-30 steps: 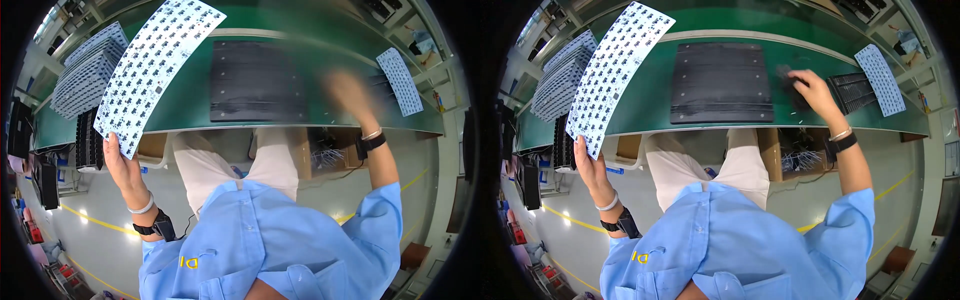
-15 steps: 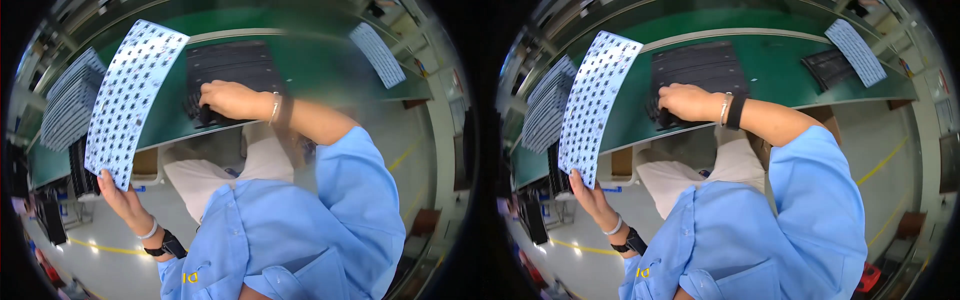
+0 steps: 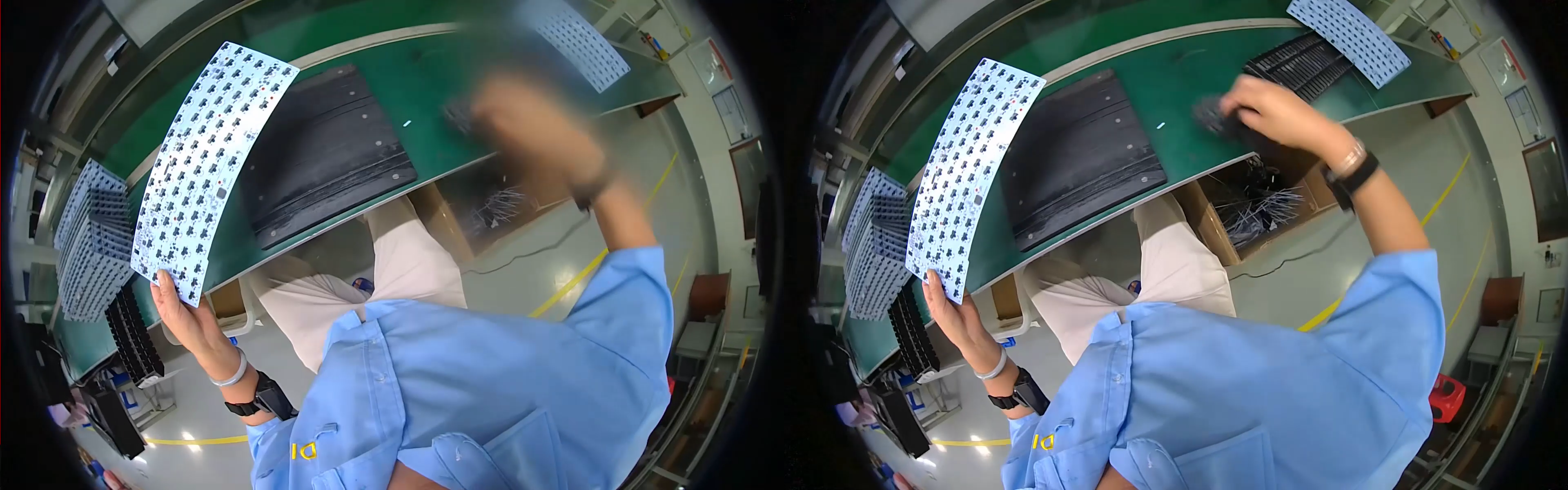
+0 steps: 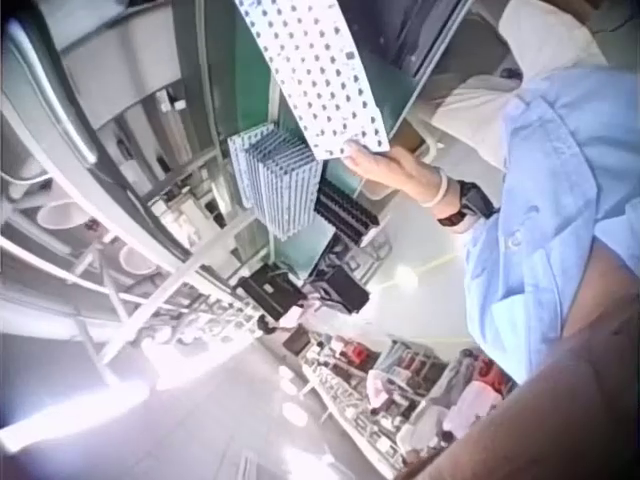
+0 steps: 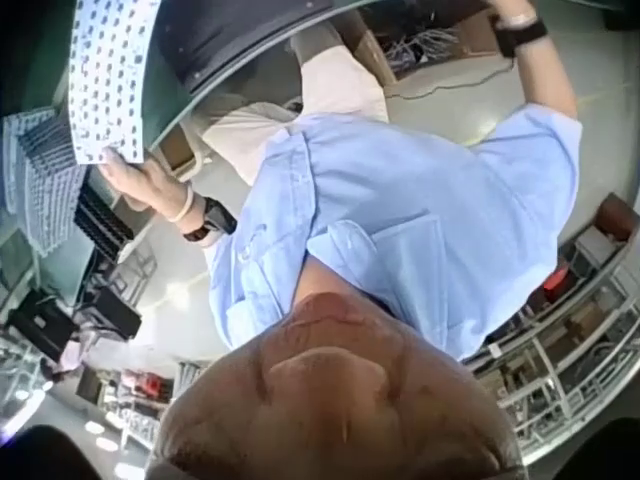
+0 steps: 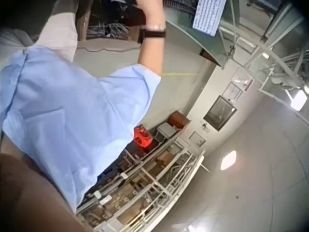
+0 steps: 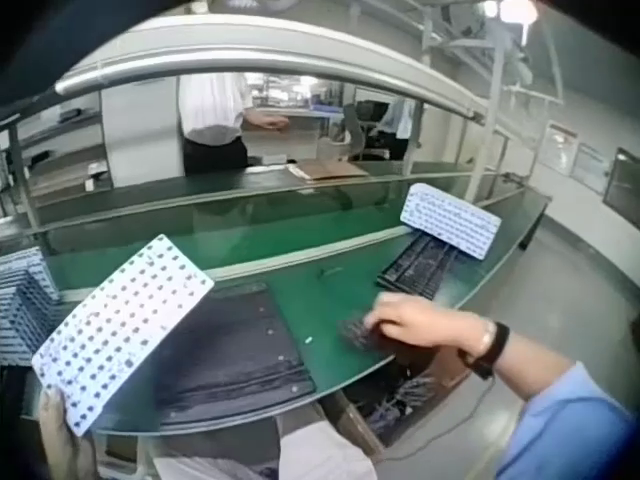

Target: The person wipes a black plate with a cloth, places a circuit board onto it, and presses it down before placing the board into a box.

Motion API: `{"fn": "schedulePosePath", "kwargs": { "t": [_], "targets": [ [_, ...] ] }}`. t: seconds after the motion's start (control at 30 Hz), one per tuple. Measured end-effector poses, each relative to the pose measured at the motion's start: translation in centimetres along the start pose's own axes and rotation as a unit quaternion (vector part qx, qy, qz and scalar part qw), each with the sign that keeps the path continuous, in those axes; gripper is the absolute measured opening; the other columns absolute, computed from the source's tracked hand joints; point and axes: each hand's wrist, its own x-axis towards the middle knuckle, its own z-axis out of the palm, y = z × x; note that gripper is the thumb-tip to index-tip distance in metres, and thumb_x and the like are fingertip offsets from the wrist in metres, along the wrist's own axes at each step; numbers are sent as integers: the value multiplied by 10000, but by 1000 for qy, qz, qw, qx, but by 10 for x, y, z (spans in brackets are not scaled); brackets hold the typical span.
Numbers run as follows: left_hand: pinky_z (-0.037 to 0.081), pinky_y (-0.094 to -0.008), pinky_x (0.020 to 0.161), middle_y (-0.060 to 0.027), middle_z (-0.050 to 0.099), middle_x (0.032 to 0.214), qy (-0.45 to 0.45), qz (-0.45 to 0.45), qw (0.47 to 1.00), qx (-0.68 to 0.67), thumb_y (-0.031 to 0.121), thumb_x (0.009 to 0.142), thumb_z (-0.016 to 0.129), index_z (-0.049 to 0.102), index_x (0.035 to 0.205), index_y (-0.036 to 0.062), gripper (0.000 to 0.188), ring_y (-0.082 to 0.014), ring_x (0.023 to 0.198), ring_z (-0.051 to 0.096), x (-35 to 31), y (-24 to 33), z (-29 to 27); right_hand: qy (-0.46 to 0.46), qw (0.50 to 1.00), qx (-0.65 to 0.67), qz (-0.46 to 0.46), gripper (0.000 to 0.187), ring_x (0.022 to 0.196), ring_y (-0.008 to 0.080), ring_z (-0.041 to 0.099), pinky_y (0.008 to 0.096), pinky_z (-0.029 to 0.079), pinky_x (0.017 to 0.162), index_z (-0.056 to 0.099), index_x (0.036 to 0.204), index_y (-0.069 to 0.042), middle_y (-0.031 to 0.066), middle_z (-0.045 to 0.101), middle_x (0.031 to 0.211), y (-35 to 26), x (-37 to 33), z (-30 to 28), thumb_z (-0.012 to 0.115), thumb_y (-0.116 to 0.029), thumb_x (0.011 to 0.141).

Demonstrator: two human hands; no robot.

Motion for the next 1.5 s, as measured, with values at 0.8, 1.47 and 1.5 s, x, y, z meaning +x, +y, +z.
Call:
{"fn": "schedulePosePath", "kwargs": {
  "t": [0.8,1.47,1.5],
  "targets": [
    [468,-303,828,-114,569,1071,-112,-13,994,8,99,888,504,447,1135,-17,279,-164,939,571,21,-24,75,-108,991,6,75,246,860,269,528,350,432,771,577,973,-55,117,558,946,31,5,-16,500,-154,762],
    [408,-259,821,-21,593,983,-355,-54,923,135,84,862,540,522,1073,17,222,-103,901,538,33,-71,151,-7,948,288,135,277,849,165,578,277,455,737,561,1100,-73,63,607,928,-31,-3,-2,560,-193,850],
    [408,-256,817,-14,598,961,-355,-71,923,130,84,860,542,527,1062,18,213,-99,887,541,37,-74,151,-5,947,287,142,277,849,165,578,277,455,737,561,1100,-73,63,607,928,-39,-1,8,560,-193,850]
  ]
}}
